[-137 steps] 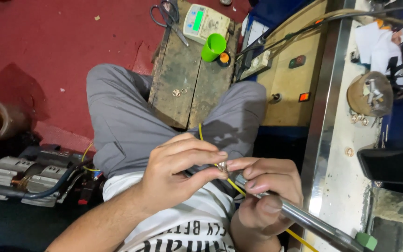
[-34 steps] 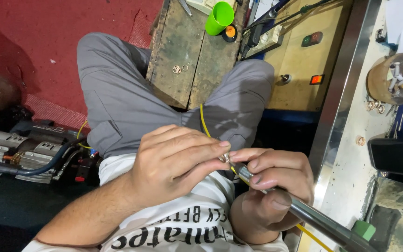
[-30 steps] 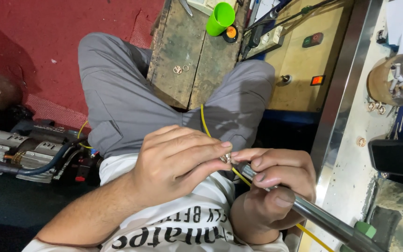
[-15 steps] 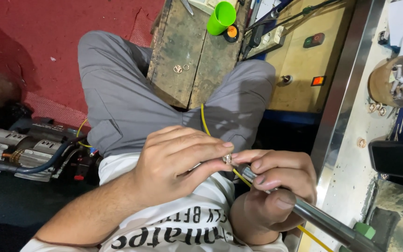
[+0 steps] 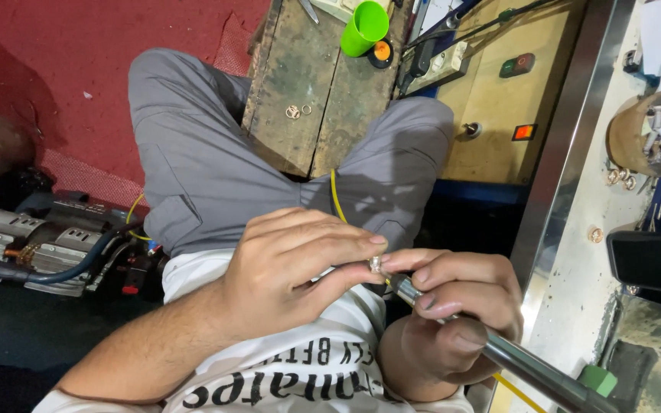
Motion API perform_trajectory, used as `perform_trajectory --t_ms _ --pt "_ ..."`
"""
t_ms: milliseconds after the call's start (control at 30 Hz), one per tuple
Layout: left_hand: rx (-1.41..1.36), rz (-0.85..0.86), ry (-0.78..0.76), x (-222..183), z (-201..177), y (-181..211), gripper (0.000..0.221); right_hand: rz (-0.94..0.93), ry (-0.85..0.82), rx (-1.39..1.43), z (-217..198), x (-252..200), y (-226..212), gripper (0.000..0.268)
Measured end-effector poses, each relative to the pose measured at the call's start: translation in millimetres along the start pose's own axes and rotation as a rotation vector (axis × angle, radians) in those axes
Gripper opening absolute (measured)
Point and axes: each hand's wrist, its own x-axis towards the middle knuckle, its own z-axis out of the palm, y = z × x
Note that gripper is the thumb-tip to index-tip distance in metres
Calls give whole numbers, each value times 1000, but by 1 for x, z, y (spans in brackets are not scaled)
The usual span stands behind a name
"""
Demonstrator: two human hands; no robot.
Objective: Polishing a jewelry ring using a handheld rotary tool at a workshop bench.
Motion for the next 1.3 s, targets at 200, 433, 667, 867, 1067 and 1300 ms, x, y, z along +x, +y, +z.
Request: perform_trajectory --t_ms 200,433,667,867,1067,1300 --pt "-14 7 -3 1 0 1 15 -25 12 -42 -1 0 1 51" --pt "19 31 2 1 -1 -1 11 -31 33 -65 2 1 -1 51" --pt "12 39 7 1 -1 -1 11 -43 61 -70 5 0 0 51" --pt "7 36 14 0 -1 -2 8 -46 36 -79 2 0 1 49" --pt "18 34 19 1 -3 -1 7 -25 43 -30 2 -2 0 51" --pt "22 40 34 1 -3 -1 9 -40 20 -59 3 0 0 49"
